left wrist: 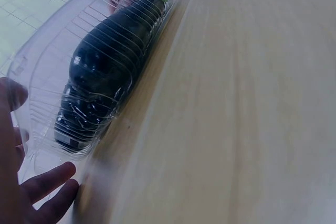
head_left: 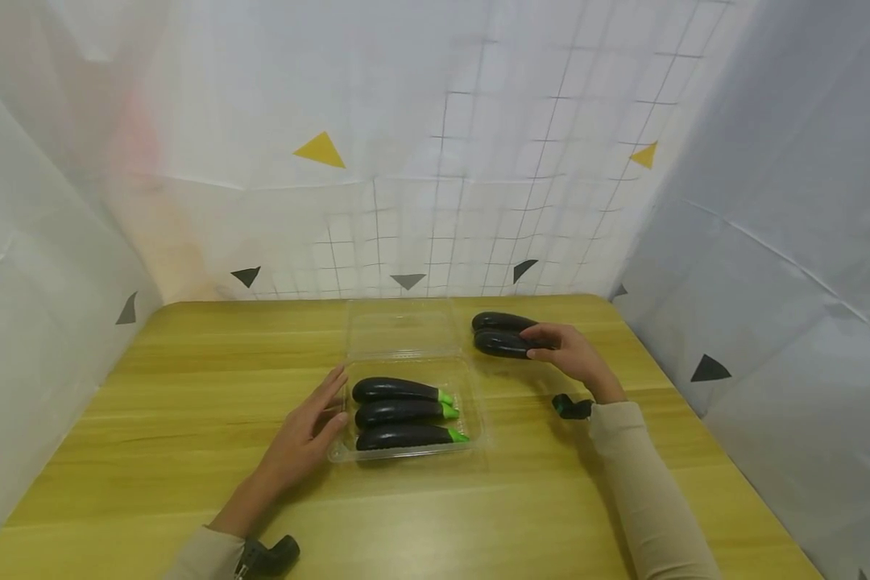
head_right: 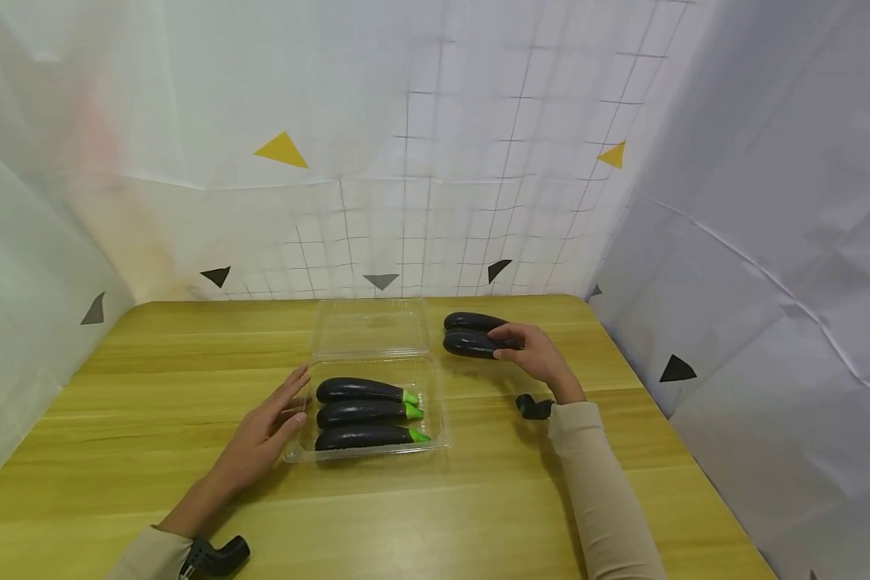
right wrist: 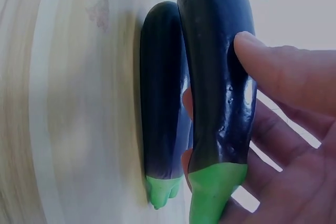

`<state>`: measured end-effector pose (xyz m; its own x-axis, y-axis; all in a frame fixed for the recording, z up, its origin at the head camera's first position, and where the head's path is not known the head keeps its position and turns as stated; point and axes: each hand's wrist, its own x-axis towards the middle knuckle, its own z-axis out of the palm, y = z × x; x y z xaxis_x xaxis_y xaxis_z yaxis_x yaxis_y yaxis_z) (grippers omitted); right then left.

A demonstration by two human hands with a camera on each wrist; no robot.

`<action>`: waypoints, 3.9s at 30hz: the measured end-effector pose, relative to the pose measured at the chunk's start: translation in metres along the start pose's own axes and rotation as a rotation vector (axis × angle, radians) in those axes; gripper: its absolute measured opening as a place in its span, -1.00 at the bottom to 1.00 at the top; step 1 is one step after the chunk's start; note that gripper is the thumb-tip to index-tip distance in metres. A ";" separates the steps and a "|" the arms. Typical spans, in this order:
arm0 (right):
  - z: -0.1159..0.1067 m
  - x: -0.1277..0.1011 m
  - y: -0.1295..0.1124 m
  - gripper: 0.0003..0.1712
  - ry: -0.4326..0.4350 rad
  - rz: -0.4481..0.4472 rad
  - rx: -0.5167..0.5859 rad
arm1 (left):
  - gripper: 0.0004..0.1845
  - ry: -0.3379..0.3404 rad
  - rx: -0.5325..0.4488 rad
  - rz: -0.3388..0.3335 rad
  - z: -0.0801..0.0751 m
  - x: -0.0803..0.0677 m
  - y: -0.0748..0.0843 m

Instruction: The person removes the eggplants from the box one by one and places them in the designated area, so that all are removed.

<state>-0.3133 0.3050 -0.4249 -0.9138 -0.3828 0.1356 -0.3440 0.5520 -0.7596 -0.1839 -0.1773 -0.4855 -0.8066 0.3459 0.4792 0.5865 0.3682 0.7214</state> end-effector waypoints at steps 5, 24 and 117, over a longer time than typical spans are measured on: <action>0.001 -0.002 0.003 -0.56 0.004 0.017 -0.020 | -0.33 -0.005 0.006 -0.002 0.000 0.000 0.000; 0.008 0.002 0.021 -0.60 0.026 0.012 -0.067 | -0.34 -0.006 0.023 -0.008 0.000 0.000 -0.001; 0.005 -0.002 -0.047 -0.57 0.220 0.032 0.132 | -0.34 0.003 0.014 0.000 0.001 0.001 -0.005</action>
<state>-0.2939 0.2763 -0.3925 -0.9538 -0.1882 0.2341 -0.2959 0.4540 -0.8405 -0.1876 -0.1780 -0.4885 -0.8068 0.3436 0.4807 0.5875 0.3805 0.7142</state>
